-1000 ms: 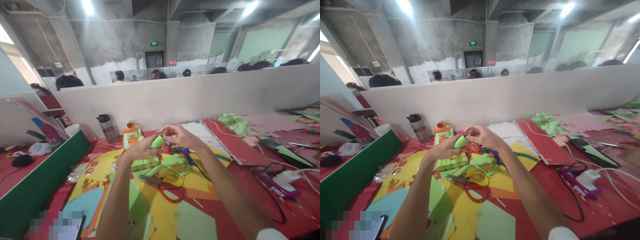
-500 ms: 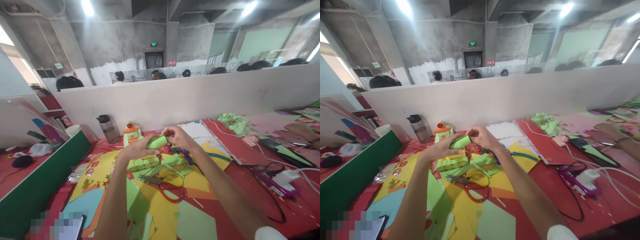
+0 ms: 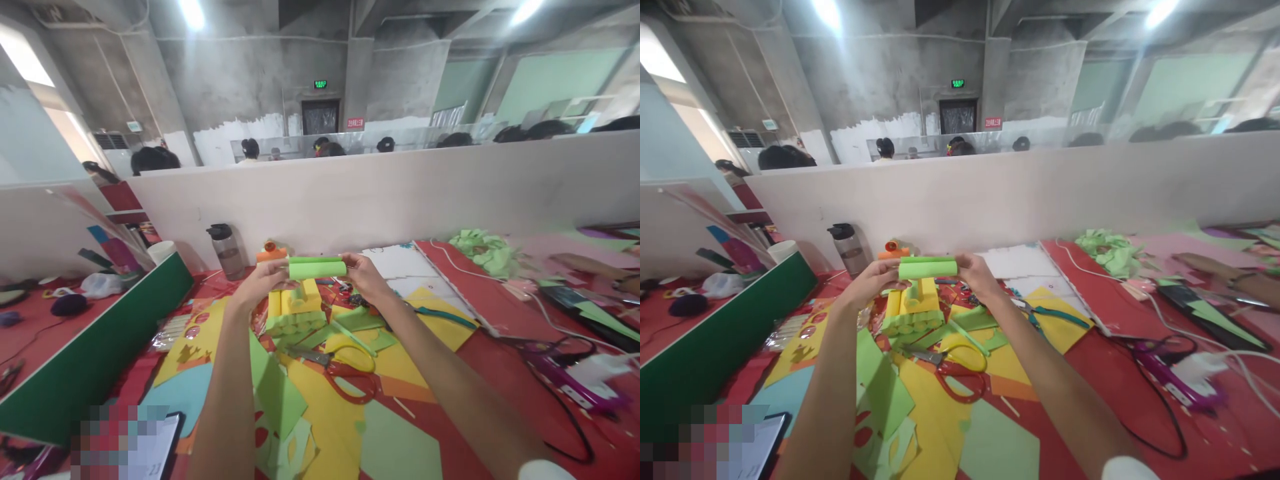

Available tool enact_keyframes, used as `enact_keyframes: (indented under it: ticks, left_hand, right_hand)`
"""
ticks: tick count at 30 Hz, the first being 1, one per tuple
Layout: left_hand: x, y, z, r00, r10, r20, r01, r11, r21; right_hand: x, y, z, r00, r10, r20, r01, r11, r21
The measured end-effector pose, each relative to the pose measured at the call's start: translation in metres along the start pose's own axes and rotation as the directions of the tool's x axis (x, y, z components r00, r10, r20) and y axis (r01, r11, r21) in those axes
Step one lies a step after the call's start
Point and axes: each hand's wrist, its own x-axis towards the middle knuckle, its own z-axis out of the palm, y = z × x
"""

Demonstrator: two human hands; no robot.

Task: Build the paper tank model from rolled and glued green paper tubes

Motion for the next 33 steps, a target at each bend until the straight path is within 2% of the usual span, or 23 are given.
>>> enact_keyframes:
  ticks: [2, 6, 11, 15, 20, 26, 33]
  left_hand:
    - [0.003, -0.001, 0.000, 0.999, -0.038, -0.006, 0.039, 0.998, 0.045]
    - [0.007, -0.004, 0.002, 0.992, -0.091, -0.090, 0.098, 0.992, 0.078]
    - [0.014, -0.011, 0.002, 0.985, -0.074, -0.155, 0.092, 0.990, 0.110]
    - [0.021, -0.021, -0.004, 0.981, -0.020, -0.193, 0.053, 0.984, 0.171]
    - [0.028, -0.033, -0.015, 0.972, 0.135, -0.193, -0.065, 0.941, 0.333]
    - [0.029, -0.038, -0.021, 0.950, 0.169, -0.262, -0.080, 0.945, 0.318]
    - [0.025, -0.037, -0.028, 0.932, 0.257, -0.257, -0.183, 0.943, 0.279]
  right_hand:
    - [0.001, 0.004, 0.001, 1.000, 0.000, -0.001, 0.000, 1.000, 0.013]
    - [0.002, 0.008, -0.001, 1.000, -0.018, 0.009, 0.018, 1.000, 0.017]
    - [0.004, 0.014, -0.004, 0.999, -0.043, -0.005, 0.043, 0.999, 0.001]
    - [0.006, 0.023, -0.004, 0.994, -0.095, 0.048, 0.101, 0.985, -0.143]
    - [0.006, 0.037, -0.001, 0.963, -0.241, 0.118, 0.268, 0.868, -0.417]
    - [0.006, 0.045, 0.012, 0.945, -0.309, 0.108, 0.323, 0.825, -0.464]
    - [0.016, 0.060, 0.022, 0.921, -0.362, 0.143, 0.386, 0.809, -0.442]
